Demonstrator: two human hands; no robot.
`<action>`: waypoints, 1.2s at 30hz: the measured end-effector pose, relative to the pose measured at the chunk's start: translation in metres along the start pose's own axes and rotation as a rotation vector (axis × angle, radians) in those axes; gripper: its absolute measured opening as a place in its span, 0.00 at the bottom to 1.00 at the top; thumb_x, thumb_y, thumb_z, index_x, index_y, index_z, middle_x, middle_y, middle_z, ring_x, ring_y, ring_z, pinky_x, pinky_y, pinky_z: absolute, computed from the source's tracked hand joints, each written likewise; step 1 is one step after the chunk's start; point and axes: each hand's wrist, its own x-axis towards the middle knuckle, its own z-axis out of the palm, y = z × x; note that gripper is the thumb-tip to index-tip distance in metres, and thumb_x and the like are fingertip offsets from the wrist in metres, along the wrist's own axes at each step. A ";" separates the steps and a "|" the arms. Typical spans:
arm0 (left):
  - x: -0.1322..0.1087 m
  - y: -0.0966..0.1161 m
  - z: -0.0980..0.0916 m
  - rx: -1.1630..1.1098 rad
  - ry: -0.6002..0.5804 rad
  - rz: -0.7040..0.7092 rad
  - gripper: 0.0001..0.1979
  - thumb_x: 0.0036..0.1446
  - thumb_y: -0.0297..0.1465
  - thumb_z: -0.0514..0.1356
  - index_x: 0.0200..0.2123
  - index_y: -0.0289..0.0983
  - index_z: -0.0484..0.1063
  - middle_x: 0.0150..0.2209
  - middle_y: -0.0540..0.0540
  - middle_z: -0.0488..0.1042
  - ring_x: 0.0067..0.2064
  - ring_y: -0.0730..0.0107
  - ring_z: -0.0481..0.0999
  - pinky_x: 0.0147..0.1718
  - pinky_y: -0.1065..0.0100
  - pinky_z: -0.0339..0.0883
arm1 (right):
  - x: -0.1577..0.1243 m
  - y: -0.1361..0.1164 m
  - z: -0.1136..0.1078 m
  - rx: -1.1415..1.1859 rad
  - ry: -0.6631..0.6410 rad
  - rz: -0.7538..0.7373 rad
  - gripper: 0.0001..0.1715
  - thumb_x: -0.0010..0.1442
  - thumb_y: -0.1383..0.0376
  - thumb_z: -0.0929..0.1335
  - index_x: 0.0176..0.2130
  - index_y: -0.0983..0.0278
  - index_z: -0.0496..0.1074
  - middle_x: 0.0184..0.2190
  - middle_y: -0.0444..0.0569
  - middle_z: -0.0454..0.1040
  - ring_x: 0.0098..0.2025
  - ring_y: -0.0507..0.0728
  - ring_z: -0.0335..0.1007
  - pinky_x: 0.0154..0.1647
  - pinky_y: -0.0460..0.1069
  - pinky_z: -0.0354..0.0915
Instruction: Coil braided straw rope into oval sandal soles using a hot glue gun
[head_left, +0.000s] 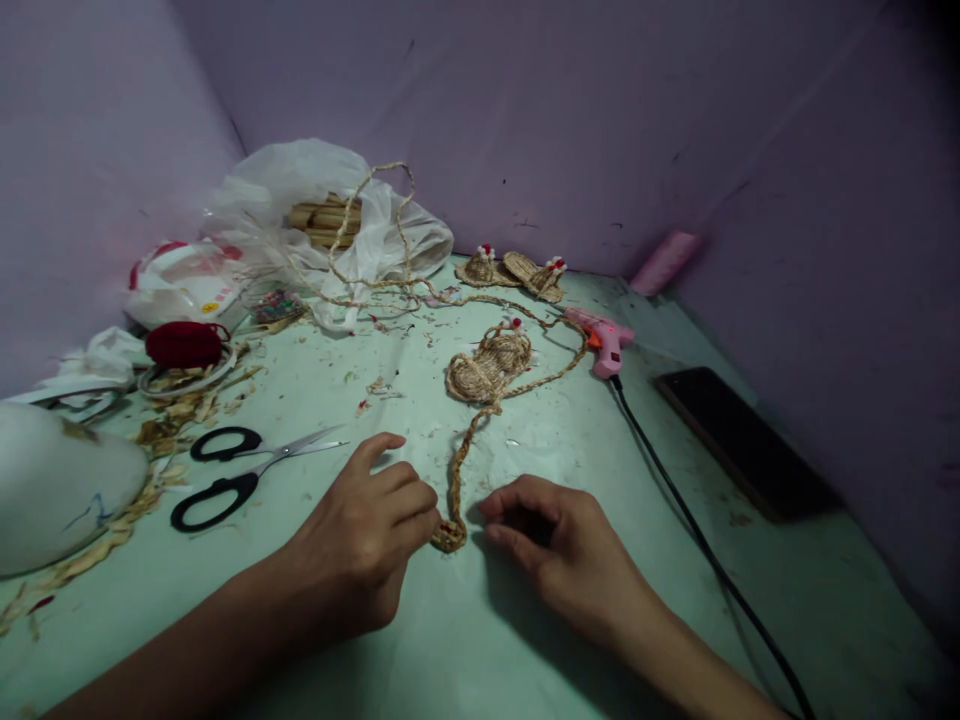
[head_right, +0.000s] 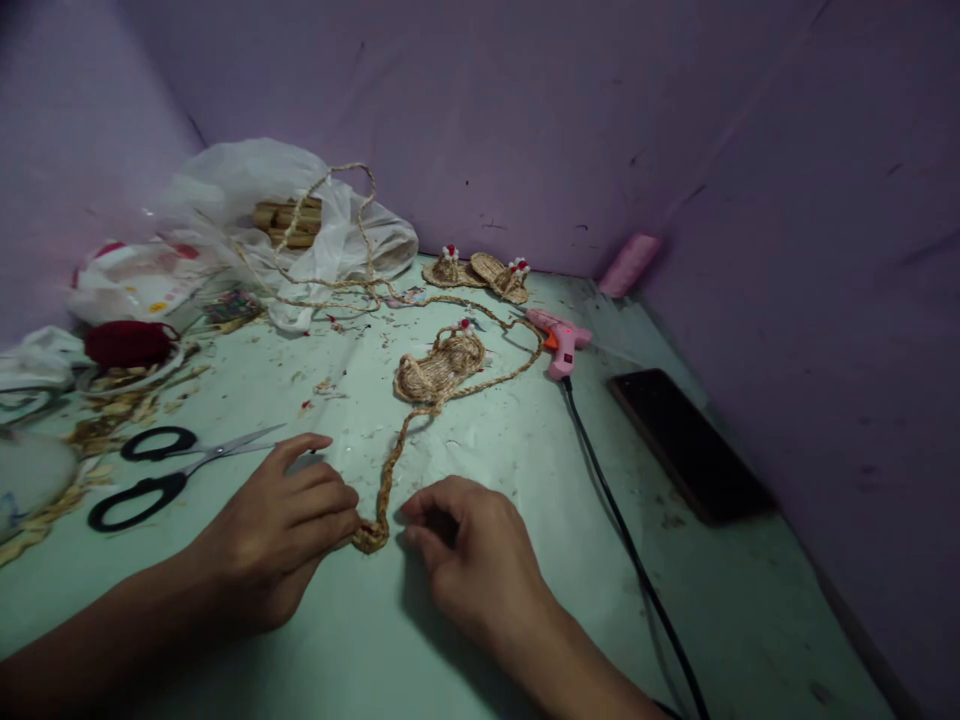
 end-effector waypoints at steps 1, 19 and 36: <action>0.000 -0.001 0.000 -0.010 -0.003 0.006 0.11 0.49 0.18 0.52 0.31 0.35 0.71 0.26 0.49 0.73 0.29 0.70 0.67 0.51 0.49 0.54 | 0.001 0.001 -0.002 0.015 0.013 0.013 0.07 0.50 0.69 0.68 0.32 0.62 0.75 0.28 0.47 0.77 0.30 0.56 0.71 0.32 0.53 0.65; -0.002 0.022 -0.013 0.132 0.065 -0.587 0.11 0.58 0.31 0.52 0.26 0.38 0.70 0.21 0.50 0.71 0.23 0.69 0.70 0.23 0.67 0.57 | 0.018 -0.001 -0.011 -0.447 0.172 -0.691 0.23 0.53 0.78 0.62 0.47 0.65 0.72 0.48 0.55 0.73 0.49 0.62 0.64 0.46 0.57 0.60; 0.005 0.020 -0.012 -0.126 -0.226 -0.607 0.14 0.57 0.27 0.48 0.40 0.38 0.71 0.34 0.46 0.73 0.33 0.67 0.73 0.33 0.65 0.66 | 0.018 -0.009 -0.001 -0.718 0.007 -0.791 0.09 0.59 0.62 0.69 0.29 0.63 0.75 0.26 0.45 0.77 0.32 0.55 0.69 0.49 0.55 0.55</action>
